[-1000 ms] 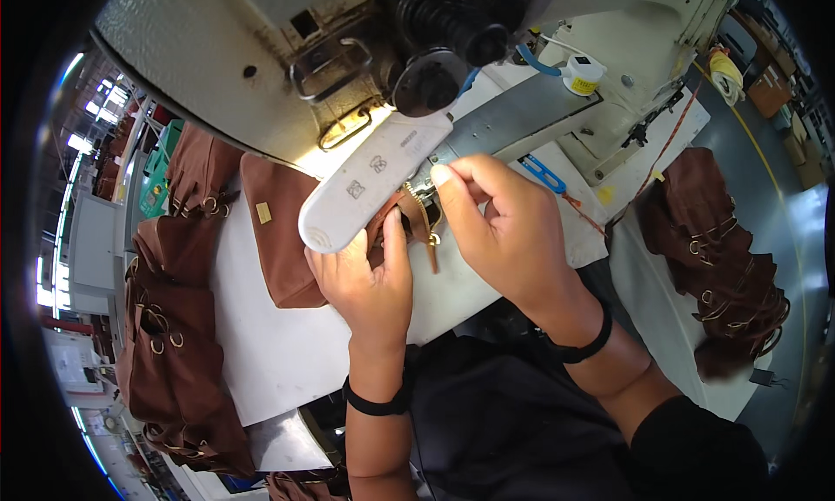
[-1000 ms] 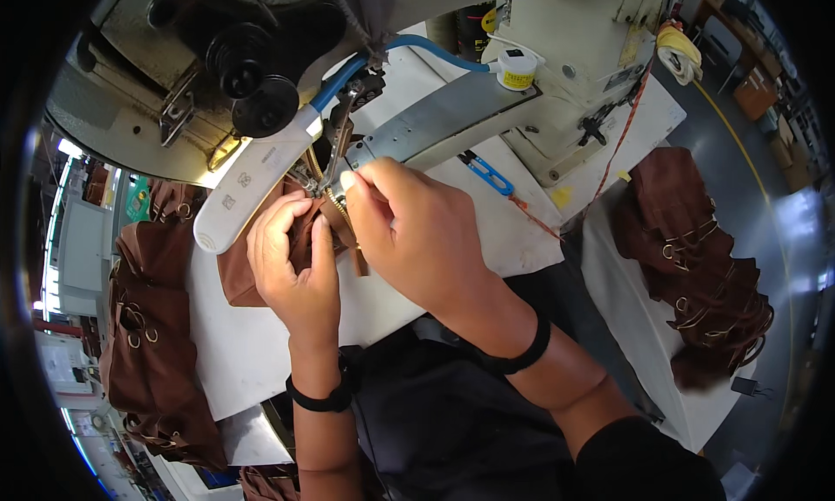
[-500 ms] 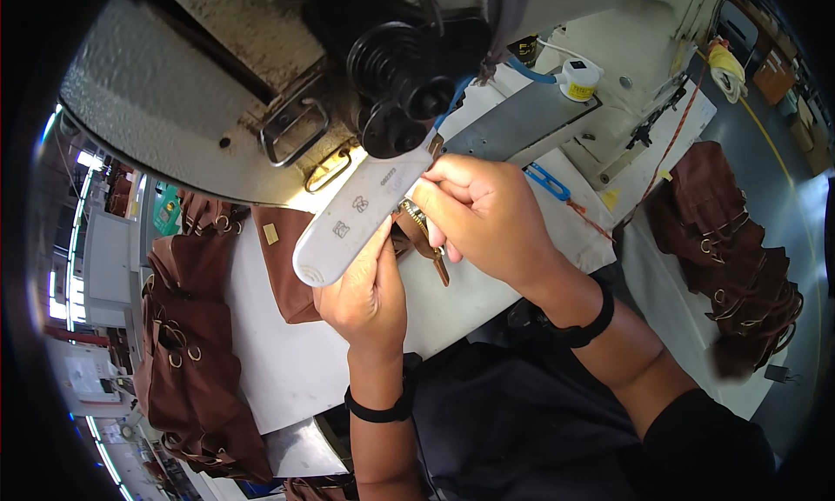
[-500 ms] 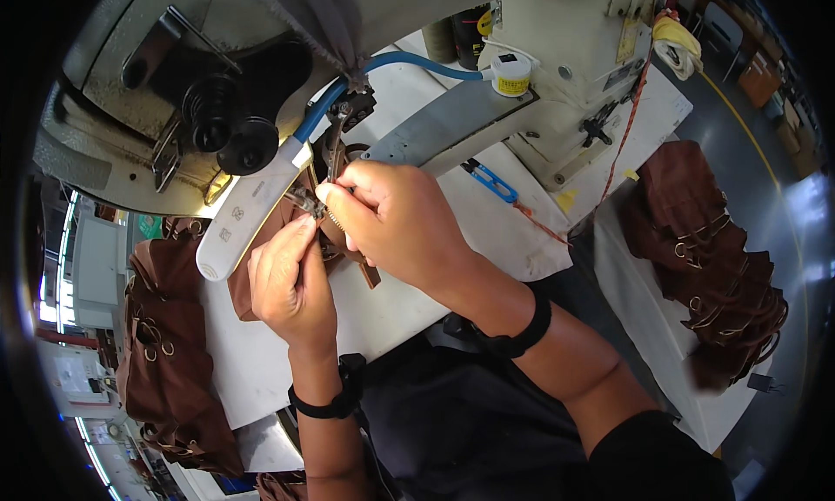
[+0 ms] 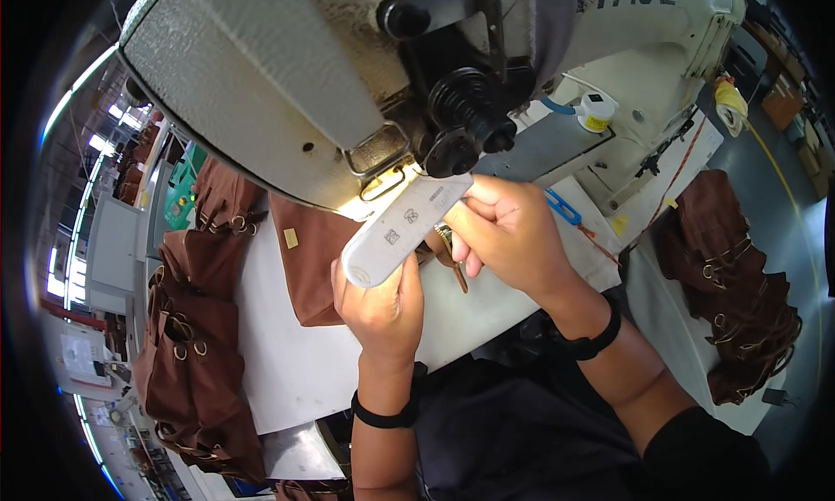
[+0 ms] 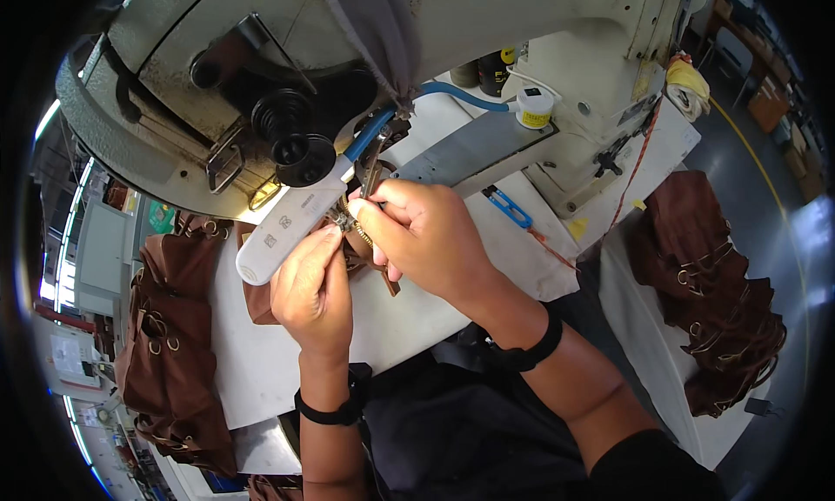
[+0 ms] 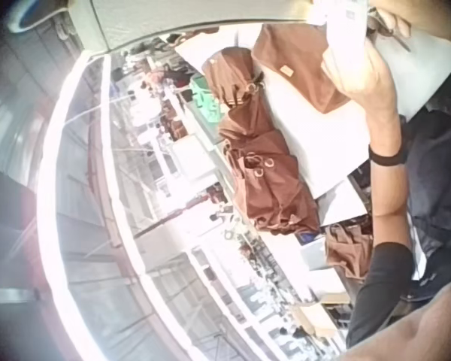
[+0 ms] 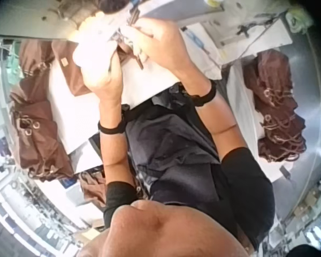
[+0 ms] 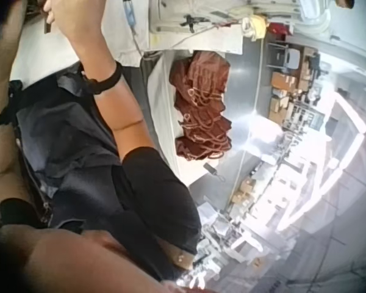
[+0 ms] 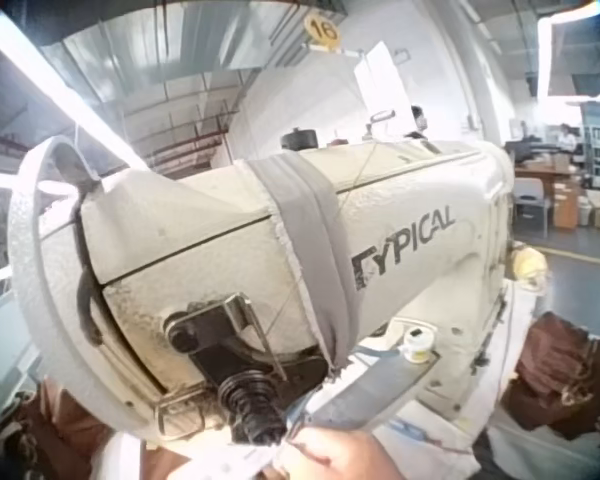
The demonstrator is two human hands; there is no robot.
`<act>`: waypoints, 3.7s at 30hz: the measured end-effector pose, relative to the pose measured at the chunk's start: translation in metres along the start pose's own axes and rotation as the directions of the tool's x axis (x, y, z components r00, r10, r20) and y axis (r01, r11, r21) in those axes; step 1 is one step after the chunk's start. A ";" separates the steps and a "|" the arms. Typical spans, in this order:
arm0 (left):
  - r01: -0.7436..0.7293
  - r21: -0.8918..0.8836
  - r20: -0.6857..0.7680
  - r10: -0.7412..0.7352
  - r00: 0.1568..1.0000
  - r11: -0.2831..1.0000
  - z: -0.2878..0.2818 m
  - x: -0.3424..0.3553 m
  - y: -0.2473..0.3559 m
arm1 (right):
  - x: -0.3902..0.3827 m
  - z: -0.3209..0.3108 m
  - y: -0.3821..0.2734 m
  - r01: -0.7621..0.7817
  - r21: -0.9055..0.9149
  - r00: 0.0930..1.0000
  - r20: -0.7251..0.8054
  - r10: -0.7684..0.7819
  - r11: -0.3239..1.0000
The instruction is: The person operates an industrial sewing machine to stitch a zipper onto a brown handbag. They guide the bag under the needle, align the zipper, and sew along the edge. The person also attaches a metal ring to the bag's handle and sews it in place.
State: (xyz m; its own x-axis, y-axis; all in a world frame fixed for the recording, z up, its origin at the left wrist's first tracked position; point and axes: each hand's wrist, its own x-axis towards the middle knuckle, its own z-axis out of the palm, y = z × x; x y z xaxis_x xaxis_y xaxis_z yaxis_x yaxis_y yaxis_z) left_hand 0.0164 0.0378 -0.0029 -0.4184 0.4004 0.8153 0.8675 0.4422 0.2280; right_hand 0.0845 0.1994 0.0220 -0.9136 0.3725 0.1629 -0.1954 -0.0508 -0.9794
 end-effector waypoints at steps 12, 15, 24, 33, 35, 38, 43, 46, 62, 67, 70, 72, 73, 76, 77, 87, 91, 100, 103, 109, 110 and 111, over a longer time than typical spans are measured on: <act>0.001 -0.088 -0.019 -0.002 1.000 0.996 0.001 0.001 0.002 | 0.002 -0.001 0.002 0.000 -0.005 1.000 -0.010 0.000 1.000; -0.013 -0.120 -0.022 0.010 1.000 0.993 0.003 0.001 0.000 | 0.002 -0.002 0.001 0.010 -0.005 1.000 -0.009 -0.010 1.000; -0.049 -0.089 -0.010 0.048 0.999 0.995 0.002 0.003 -0.003 | 0.001 -0.001 0.003 0.045 -0.016 0.999 -0.021 -0.045 0.999; -0.024 -0.096 0.023 0.027 0.999 0.995 -0.002 0.006 -0.004 | 0.003 0.000 0.002 0.043 0.007 0.999 -0.006 -0.043 0.999; 0.100 -0.151 0.095 -0.086 0.992 0.983 -0.006 0.011 0.001 | 0.003 -0.001 0.005 0.040 -0.002 0.999 -0.017 -0.040 0.999; 0.342 -0.282 0.407 -0.210 0.889 0.896 -0.033 0.033 -0.005 | 0.002 -0.002 0.006 0.003 0.028 1.000 -0.024 -0.003 1.000; 0.339 -0.181 0.701 -0.121 0.702 0.923 -0.039 0.069 -0.048 | 0.001 0.000 0.001 0.006 0.001 1.000 -0.016 -0.006 1.000; 0.203 -0.272 0.757 0.079 0.649 0.941 -0.029 0.080 -0.074 | -0.001 0.001 0.000 -0.009 0.028 1.000 -0.009 0.010 1.000; -0.161 -0.189 0.797 0.247 0.552 0.969 -0.022 0.104 -0.070 | -0.033 -0.004 0.053 0.578 -0.786 0.613 0.241 -0.753 0.219; -0.222 -0.213 0.747 0.305 0.591 0.951 -0.034 0.105 -0.051 | -0.023 -0.025 0.026 0.672 -0.722 0.562 0.353 -0.748 0.165; -0.152 -0.200 0.737 0.250 0.628 0.968 -0.035 0.103 -0.052 | -0.010 -0.030 0.016 0.640 -0.744 0.619 0.350 -0.703 0.193; 0.051 -0.072 0.855 0.035 0.517 0.996 -0.037 0.112 -0.041 | -0.005 -0.029 0.011 0.582 -0.781 0.688 0.323 -0.650 0.227; 0.149 0.027 0.903 -0.088 0.420 0.988 -0.040 0.118 -0.035 | -0.005 -0.032 0.010 0.581 -0.785 0.683 0.325 -0.655 0.217; 0.300 -0.076 0.927 -0.044 0.373 0.951 -0.034 0.113 -0.051 | -0.004 -0.036 0.017 0.611 -0.770 0.642 0.349 -0.682 0.181; 0.388 -0.131 0.924 -0.030 0.382 0.912 -0.033 0.107 -0.057 | -0.002 -0.037 0.014 0.626 -0.767 0.613 0.370 -0.698 0.143; 0.794 -0.369 0.897 -0.037 0.440 0.484 -0.012 0.050 -0.074 | 0.011 -0.027 0.026 0.565 -0.801 0.566 0.201 -0.800 0.199; 0.775 -0.308 0.925 -0.015 0.379 0.552 -0.023 0.070 -0.073 | 0.006 -0.038 0.034 0.607 -0.755 0.588 0.217 -0.779 0.247; 0.748 -0.556 0.818 0.079 0.569 0.363 -0.002 0.049 -0.081 | 0.003 -0.050 0.025 0.668 -0.744 0.487 0.436 -0.757 0.002; 0.804 -0.530 0.833 -0.012 0.553 0.270 -0.002 0.044 -0.071 | 0.002 -0.048 0.024 0.661 -0.750 0.520 0.418 -0.745 0.041; 0.913 -0.360 0.917 -0.107 0.384 0.192 -0.006 0.052 -0.064 | 0.002 -0.040 0.029 0.625 -0.764 0.574 0.313 -0.757 0.158; 0.910 -0.363 0.916 -0.106 0.388 0.201 -0.007 0.052 -0.064 | 0.002 -0.038 0.030 0.622 -0.764 0.578 0.301 -0.759 0.171; 0.901 -0.380 0.907 -0.104 0.407 0.209 -0.008 0.053 -0.064 | 0.002 -0.037 0.029 0.621 -0.763 0.579 0.292 -0.762 0.180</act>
State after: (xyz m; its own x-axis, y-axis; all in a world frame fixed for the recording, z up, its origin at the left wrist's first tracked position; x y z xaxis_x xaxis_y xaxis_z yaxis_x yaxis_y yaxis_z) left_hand -0.0589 0.0247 0.0304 -0.5048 0.8454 -0.1747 -0.0936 0.1476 0.9846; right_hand 0.0901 0.2334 -0.0102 -0.4840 -0.0159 0.8749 -0.3305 0.9291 -0.1659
